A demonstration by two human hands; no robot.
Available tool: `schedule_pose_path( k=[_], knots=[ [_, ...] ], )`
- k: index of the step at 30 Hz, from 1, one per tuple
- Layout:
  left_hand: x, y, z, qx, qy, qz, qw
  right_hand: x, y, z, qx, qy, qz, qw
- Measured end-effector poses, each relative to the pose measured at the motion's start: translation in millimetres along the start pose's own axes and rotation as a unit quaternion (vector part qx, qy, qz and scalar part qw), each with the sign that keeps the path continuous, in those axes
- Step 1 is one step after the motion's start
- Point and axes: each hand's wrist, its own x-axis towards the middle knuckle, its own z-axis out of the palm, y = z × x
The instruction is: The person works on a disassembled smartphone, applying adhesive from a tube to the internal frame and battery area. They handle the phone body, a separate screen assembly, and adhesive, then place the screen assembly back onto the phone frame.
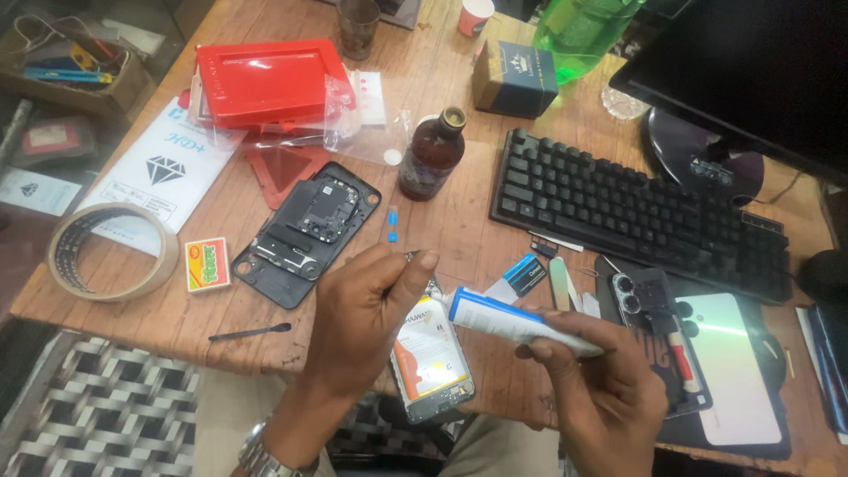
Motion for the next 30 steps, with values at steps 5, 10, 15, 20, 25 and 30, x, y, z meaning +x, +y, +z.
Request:
schedule_pose_path(
  k=[5, 10, 15, 20, 25, 30],
  knots=[
    [-10.3, -7.3, 1.1, 0.026, 0.028, 0.000, 0.999, -8.8, 5.7, 6.8, 0.003, 0.019, 0.058, 0.998],
    [-10.1, -18.9, -4.3, 0.046, 0.085, -0.017, 0.995, -5.6, 7.9, -3.3, 0.003, 0.105, 0.039, 0.994],
    [-11.8, -26.6, -27.2, 0.044, 0.084, -0.016, 0.995, -2.6, 12.8, -18.1, -0.048, 0.080, 0.061, 0.994],
    [-18.1, -29.6, -18.1, 0.058, 0.053, 0.016, 0.997, -8.4, 19.9, -0.3, -0.154, 0.039, 0.000, 0.987],
    [-25.9, -31.7, -15.7, 0.089, 0.045, 0.068, 0.993, -5.8, 17.2, 10.3, -0.208, 0.040, -0.060, 0.975],
    [-22.0, -32.7, -13.9, 0.165, -0.003, 0.076, 0.983, -2.4, 13.3, 17.3, -0.221, 0.032, -0.071, 0.972]
  ],
)
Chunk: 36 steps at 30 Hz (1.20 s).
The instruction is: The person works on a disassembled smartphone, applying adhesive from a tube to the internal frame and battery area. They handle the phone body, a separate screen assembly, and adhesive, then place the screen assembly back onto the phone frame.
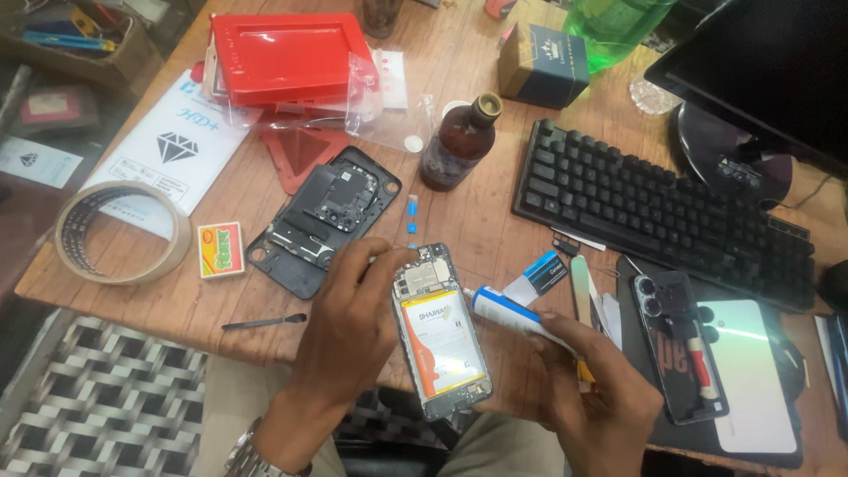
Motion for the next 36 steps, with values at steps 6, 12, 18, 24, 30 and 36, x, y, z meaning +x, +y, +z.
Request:
schedule_pose_path(
  k=[6, 12, 18, 24, 30, 36],
  knots=[
    [5.7, 3.5, -2.1, 0.080, -0.051, -0.009, 0.995, 1.6, -4.1, 2.4, 0.013, -0.007, 0.036, 0.999],
    [8.6, 6.6, -1.5, 0.108, -0.058, 0.012, 0.992, 2.0, -2.8, 2.9, -0.011, -0.004, 0.001, 1.000],
    [8.3, 5.7, -3.2, 0.106, -0.067, 0.035, 0.991, 3.3, -0.9, 3.9, -0.014, -0.011, 0.016, 1.000],
    [8.5, 5.1, -3.6, 0.103, -0.065, 0.035, 0.992, 5.9, -3.4, 2.3, -0.024, -0.020, -0.024, 0.999],
    [9.5, 5.9, -3.0, 0.101, -0.075, 0.014, 0.992, 13.6, -10.0, -2.6, -0.025, -0.037, -0.077, 0.996],
    [9.4, 5.2, -3.0, 0.105, -0.062, 0.027, 0.992, 19.4, -13.6, -4.9, -0.039, -0.044, -0.119, 0.991]
  ],
)
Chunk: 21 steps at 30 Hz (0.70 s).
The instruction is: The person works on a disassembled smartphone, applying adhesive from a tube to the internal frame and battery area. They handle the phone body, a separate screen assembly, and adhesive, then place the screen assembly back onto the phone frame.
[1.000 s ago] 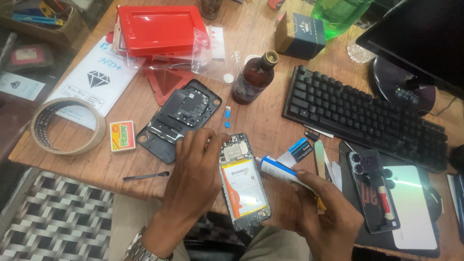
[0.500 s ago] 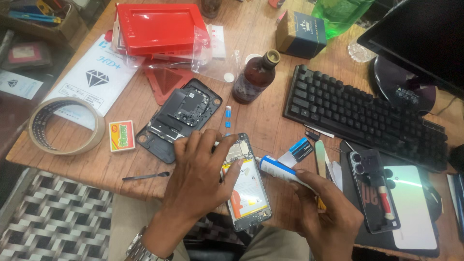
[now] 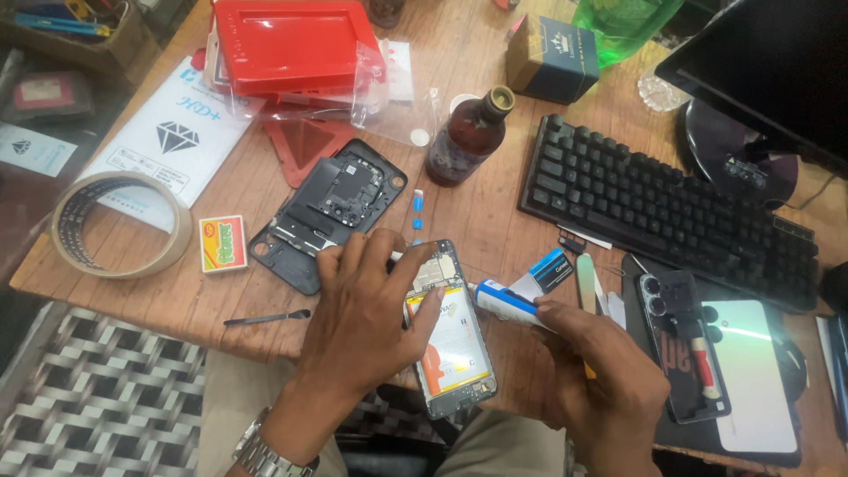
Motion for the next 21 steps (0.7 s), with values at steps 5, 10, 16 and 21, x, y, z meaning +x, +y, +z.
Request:
schedule_pose_path(
  k=[5, 10, 16, 21],
  knots=[
    [-0.1, 0.0, 0.1, -0.005, -0.006, -0.007, 1.000, 0.8, -0.5, 0.0, -0.008, 0.002, -0.004, 1.000],
    [0.0, -0.1, -0.5, -0.006, -0.002, -0.003, 1.000, 1.0, -1.8, -0.6, -0.006, 0.003, 0.004, 1.000],
    [-0.1, 0.2, -1.0, -0.012, -0.008, -0.005, 1.000, 2.6, -1.5, -1.1, -0.017, -0.003, -0.004, 1.000],
    [-0.2, -0.1, -1.0, -0.016, -0.008, -0.007, 1.000, 2.3, -0.9, -1.8, -0.024, -0.006, 0.000, 1.000]
  ],
)
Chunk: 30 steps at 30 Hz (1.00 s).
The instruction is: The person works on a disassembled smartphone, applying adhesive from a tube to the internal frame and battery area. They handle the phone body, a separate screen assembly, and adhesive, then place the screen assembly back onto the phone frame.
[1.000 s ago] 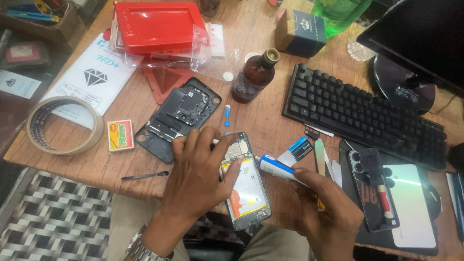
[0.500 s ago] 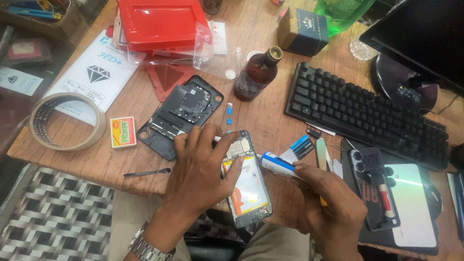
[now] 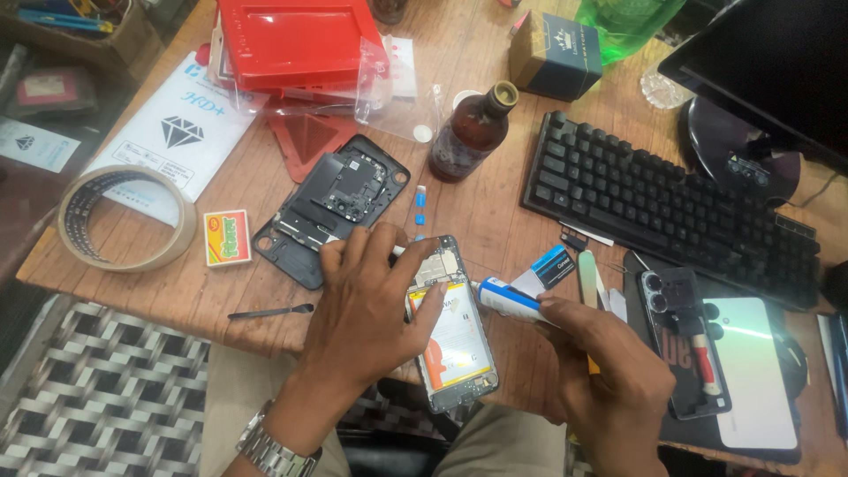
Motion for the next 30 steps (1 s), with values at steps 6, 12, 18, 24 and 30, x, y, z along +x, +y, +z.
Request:
schedule_pose_path(
  k=[6, 12, 18, 24, 30],
  knots=[
    [0.3, -0.3, 1.2, 0.008, 0.003, 0.001, 1.000, -1.1, 0.7, -1.8, 0.009, 0.001, -0.014, 1.000],
    [-0.5, -0.3, 1.4, 0.004, 0.011, 0.006, 1.000, -2.7, -2.4, -2.6, 0.002, -0.002, -0.010, 1.000],
    [-1.1, 0.3, 1.6, 0.013, 0.022, 0.012, 1.000, -4.1, -4.5, -3.9, 0.011, 0.004, -0.020, 1.000],
    [-1.5, 0.0, 2.0, 0.019, 0.019, 0.006, 1.000, -5.0, -5.0, -6.5, 0.022, -0.006, -0.010, 1.000],
    [-2.4, -0.4, 2.9, 0.018, 0.019, 0.004, 1.000, -7.5, -6.8, -9.8, 0.015, -0.008, -0.023, 1.000]
  ],
)
